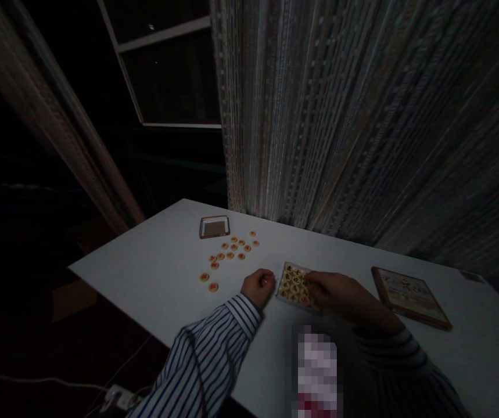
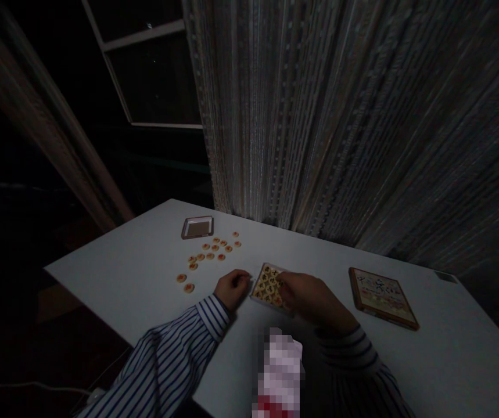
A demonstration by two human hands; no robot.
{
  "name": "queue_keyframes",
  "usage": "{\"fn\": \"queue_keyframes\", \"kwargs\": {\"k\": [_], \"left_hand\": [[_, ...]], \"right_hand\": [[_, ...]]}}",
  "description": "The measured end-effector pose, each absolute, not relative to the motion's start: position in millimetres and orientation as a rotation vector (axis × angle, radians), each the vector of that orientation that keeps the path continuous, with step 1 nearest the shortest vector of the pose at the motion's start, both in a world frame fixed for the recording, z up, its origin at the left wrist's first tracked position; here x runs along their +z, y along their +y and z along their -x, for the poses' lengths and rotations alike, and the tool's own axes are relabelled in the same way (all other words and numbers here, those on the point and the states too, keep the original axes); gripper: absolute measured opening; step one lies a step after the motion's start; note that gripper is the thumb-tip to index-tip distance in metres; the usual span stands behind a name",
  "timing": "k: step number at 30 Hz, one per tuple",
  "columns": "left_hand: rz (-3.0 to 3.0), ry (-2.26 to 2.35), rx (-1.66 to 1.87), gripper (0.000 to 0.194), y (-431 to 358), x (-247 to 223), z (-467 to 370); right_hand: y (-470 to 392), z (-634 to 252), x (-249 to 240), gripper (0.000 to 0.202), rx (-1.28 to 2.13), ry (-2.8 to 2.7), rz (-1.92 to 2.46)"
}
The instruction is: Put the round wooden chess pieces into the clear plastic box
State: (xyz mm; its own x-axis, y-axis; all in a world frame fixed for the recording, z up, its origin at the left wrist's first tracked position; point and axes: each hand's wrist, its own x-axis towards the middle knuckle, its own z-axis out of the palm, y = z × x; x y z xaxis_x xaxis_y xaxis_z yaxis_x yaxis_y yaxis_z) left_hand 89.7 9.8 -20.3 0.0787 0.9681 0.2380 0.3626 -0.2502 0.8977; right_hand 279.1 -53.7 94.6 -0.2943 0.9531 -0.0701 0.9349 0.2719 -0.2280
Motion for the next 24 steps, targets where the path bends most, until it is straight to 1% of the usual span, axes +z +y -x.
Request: {"fn": "queue_keyframes", "kwargs": {"k": [14, 24], "left_hand": [[-1.672, 1.362, 1.157, 0.014, 11.0, -20.0, -89.6], [-1.635, 1.347, 1.116, 0.019, 10.6, -20.0, -91.2]], "right_hand": [[-55.3, -274.6, 92.1, 0.034, 0.190, -2.413, 1.753], [-42.4, -272.9, 81.4, 0.036, 0.194, -2.363, 1.736]]}}
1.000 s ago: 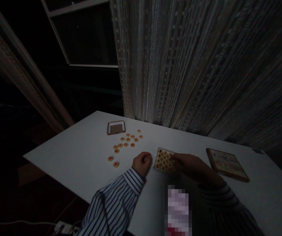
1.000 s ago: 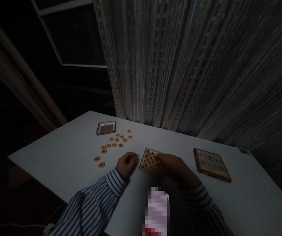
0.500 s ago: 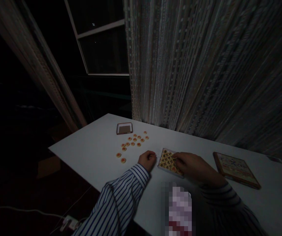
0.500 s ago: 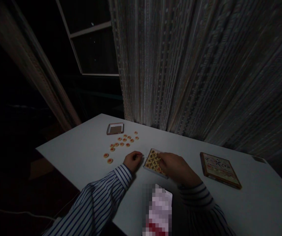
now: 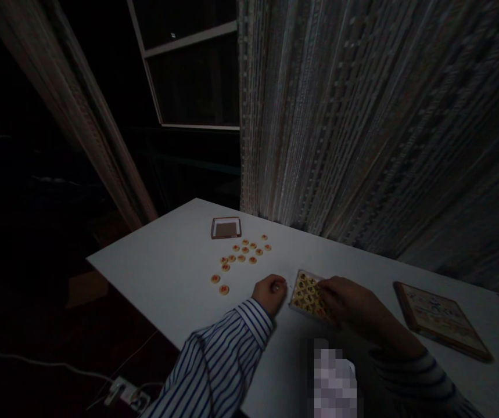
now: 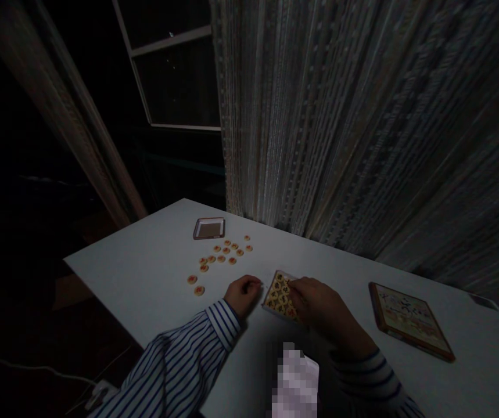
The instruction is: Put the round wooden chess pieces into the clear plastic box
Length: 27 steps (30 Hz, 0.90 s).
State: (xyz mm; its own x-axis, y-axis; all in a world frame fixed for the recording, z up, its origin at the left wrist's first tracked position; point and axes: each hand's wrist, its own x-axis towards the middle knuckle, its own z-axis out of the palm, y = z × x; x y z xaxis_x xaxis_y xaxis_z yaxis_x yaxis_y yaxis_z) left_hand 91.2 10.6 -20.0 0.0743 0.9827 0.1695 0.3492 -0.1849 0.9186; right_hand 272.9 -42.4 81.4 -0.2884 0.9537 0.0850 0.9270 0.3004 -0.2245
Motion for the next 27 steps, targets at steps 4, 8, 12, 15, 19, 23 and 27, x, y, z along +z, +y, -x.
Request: {"fn": "queue_keyframes", "kwargs": {"k": [4, 8, 12, 15, 19, 23, 27], "left_hand": [[-1.624, 1.342, 1.105, 0.019, 8.9, -18.4, -91.5], [-1.627, 1.339, 1.090, 0.020, 5.5, -18.0, -90.1], [-1.650, 1.329, 1.063, 0.021, 1.5, -15.2, -87.7], [-1.643, 1.337, 1.028, 0.022, 0.0, -11.1, -87.0], [-1.646, 1.348, 1.009, 0.021, -0.2, -10.1, -87.2], [-1.660, 1.339, 0.970, 0.023, -2.2, -12.1, -84.0], [-1.692, 1.308, 0.866, 0.027, -5.8, -5.0, -79.0]], "right_hand": [[-36.1, -281.4, 72.2, 0.032, 0.258, -2.342, 1.726], [-35.6, -296.3, 61.7, 0.030, 0.316, -2.275, 1.682], [-38.2, -301.5, 57.0, 0.030, 0.346, -2.214, 1.702], [-37.8, -300.4, 56.7, 0.030, 0.345, -2.229, 1.765], [-34.2, -301.3, 54.9, 0.030, 0.340, -2.274, 1.841], [-30.0, -300.4, 53.6, 0.035, 0.311, -2.270, 1.866], [-27.3, -292.1, 61.1, 0.034, 0.309, -2.336, 1.836]]}}
